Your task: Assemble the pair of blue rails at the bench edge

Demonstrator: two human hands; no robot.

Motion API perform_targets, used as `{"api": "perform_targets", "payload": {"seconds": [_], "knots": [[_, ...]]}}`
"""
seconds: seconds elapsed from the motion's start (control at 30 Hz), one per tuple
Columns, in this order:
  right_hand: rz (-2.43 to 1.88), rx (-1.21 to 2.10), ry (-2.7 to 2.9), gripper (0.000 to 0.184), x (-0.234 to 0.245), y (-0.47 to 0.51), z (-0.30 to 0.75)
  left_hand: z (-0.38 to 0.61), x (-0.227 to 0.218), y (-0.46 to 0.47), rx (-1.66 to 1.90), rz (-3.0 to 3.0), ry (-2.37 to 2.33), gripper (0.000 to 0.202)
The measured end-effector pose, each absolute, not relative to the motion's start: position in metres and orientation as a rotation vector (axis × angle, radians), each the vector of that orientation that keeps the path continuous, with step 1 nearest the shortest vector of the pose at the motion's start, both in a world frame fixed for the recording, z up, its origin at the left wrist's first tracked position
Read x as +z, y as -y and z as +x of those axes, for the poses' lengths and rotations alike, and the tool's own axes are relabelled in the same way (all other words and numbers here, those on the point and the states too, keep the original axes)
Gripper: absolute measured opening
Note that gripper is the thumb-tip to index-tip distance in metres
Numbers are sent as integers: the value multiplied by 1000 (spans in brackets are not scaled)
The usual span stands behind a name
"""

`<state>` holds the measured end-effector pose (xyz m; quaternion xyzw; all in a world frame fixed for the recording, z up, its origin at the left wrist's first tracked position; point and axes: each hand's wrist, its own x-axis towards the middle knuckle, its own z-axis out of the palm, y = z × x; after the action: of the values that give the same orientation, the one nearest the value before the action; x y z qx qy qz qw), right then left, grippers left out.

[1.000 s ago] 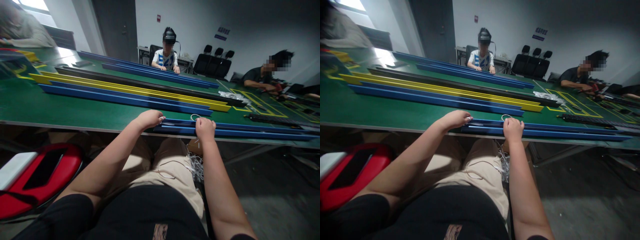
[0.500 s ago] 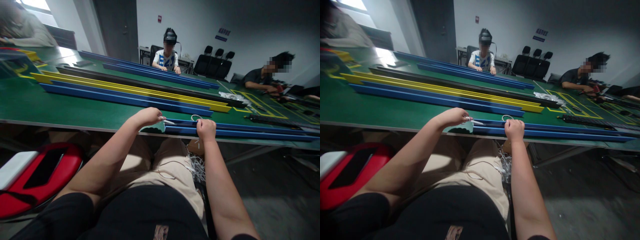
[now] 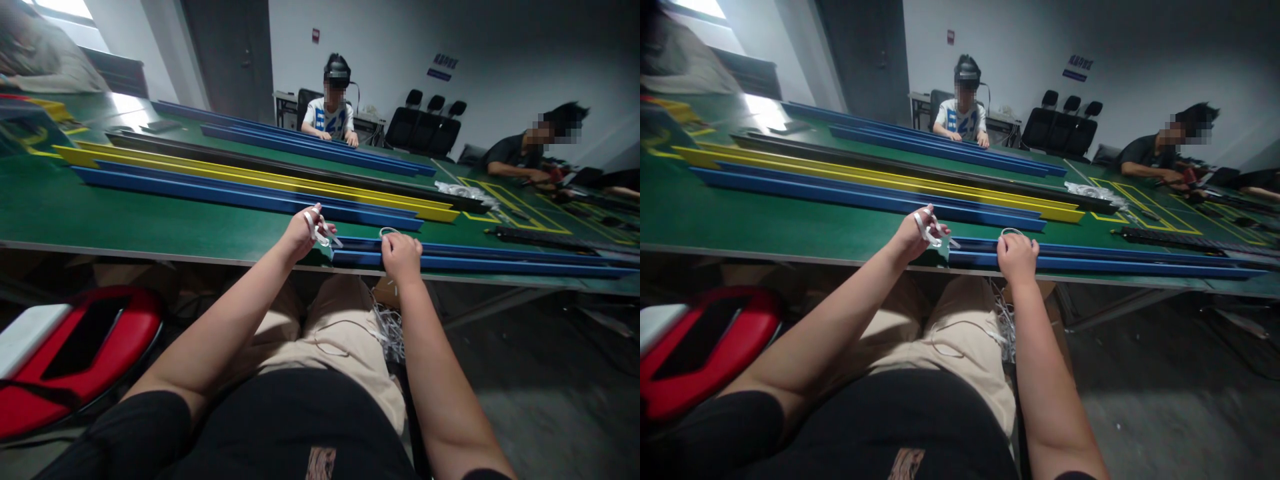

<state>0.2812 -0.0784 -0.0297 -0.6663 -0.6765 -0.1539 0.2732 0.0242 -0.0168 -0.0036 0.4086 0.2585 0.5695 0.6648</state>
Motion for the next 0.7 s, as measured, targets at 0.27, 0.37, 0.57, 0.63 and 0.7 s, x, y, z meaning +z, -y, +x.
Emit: {"api": "perform_targets", "payload": {"seconds": [0.27,0.37,0.57,0.63,0.7], "knots": [[-1709,-380,1968,40,-29,76,244,15,17,18,1138,605,-509,37],[-1733,-371,1945,41,-27,73,247,7,31,21,1161,604,-470,38],[-1656,-230,1905,48,-23,76,227,13,41,18,1251,567,-428,39],[-1477,-87,1899,56,-21,78,210,23,39,17,1263,538,-412,36],[-1276,60,1903,65,-20,80,190,36,36,17,1245,516,-430,33]]}}
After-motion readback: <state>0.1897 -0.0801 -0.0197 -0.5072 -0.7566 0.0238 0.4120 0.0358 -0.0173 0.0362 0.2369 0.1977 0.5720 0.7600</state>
